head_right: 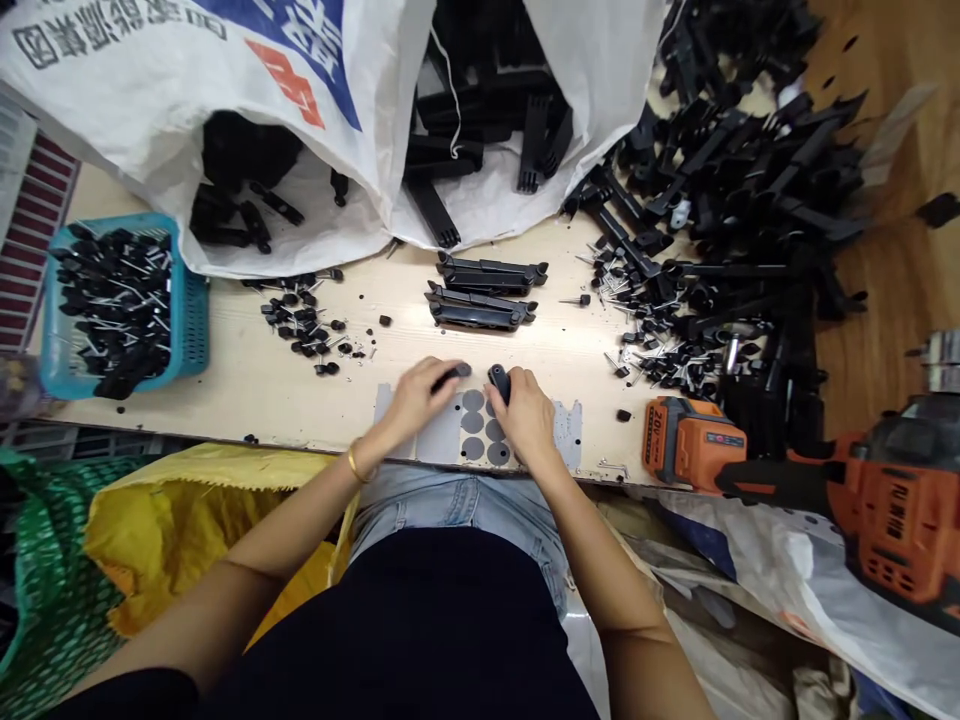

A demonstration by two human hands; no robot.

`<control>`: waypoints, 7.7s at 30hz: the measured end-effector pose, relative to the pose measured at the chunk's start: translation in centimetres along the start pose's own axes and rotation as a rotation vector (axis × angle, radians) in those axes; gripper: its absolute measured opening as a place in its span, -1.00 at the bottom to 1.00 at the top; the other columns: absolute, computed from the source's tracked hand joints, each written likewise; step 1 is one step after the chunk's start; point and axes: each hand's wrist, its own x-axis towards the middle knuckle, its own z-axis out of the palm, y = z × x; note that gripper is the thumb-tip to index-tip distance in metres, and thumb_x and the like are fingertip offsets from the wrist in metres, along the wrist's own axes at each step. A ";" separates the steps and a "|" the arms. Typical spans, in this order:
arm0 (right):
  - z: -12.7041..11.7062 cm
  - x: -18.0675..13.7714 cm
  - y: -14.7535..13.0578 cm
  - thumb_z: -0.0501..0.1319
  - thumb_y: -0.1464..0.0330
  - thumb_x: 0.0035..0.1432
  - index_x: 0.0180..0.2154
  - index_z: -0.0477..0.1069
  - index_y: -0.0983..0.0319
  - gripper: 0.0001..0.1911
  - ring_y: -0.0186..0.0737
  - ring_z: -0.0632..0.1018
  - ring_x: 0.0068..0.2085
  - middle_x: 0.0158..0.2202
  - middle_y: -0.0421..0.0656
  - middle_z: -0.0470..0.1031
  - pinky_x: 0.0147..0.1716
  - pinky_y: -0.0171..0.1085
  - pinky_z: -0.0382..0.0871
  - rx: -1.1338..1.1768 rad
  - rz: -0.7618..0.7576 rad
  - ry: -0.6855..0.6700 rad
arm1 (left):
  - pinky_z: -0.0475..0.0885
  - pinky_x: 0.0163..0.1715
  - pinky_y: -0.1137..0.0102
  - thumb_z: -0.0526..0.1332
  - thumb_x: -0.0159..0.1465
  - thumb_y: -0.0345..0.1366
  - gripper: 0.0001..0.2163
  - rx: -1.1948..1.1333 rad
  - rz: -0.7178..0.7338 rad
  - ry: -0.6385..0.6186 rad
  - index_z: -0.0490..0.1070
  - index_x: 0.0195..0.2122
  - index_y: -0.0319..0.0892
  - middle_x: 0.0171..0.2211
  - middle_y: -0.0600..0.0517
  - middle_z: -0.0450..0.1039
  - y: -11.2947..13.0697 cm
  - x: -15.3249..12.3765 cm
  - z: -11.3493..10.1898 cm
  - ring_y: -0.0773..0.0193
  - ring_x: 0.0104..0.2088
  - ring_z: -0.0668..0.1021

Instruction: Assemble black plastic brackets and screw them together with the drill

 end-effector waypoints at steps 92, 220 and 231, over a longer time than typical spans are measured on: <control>-14.8 15.2 8.9 -0.02 0.37 0.25 0.07 0.41 0.30 -0.57 0.02 0.46 0.03 0.03 0.06 0.48 0.01 -0.07 0.27 -0.119 -0.051 0.270 | 0.39 -0.16 0.33 0.14 0.27 -0.46 -0.73 -0.002 0.021 0.174 0.44 -0.02 -0.23 -0.33 -0.01 0.31 1.9 1.5 7.0 0.20 -0.23 0.41; -5.5 6.9 9.3 0.01 0.39 0.20 -0.20 0.37 0.27 -0.79 -0.03 0.39 -0.17 -0.23 0.04 0.45 -0.27 -0.18 0.21 -0.271 -0.026 0.255 | 0.37 -0.08 0.20 0.20 0.18 -0.35 -0.90 0.220 -0.309 0.278 0.45 -0.28 -0.16 -0.30 0.00 0.49 -6.2 1.2 -10.9 0.15 -0.17 0.51; -3.2 4.5 11.1 0.12 0.40 0.07 -0.24 0.42 0.23 -0.81 0.02 0.43 -0.17 -0.26 0.00 0.37 -0.13 -0.04 0.36 -0.077 -0.169 0.217 | 0.52 -0.29 0.41 0.28 0.14 -0.25 -0.81 -0.555 -0.349 0.128 0.41 -0.26 -0.21 -0.35 0.02 0.51 -0.9 -1.1 -4.5 0.34 -0.37 0.56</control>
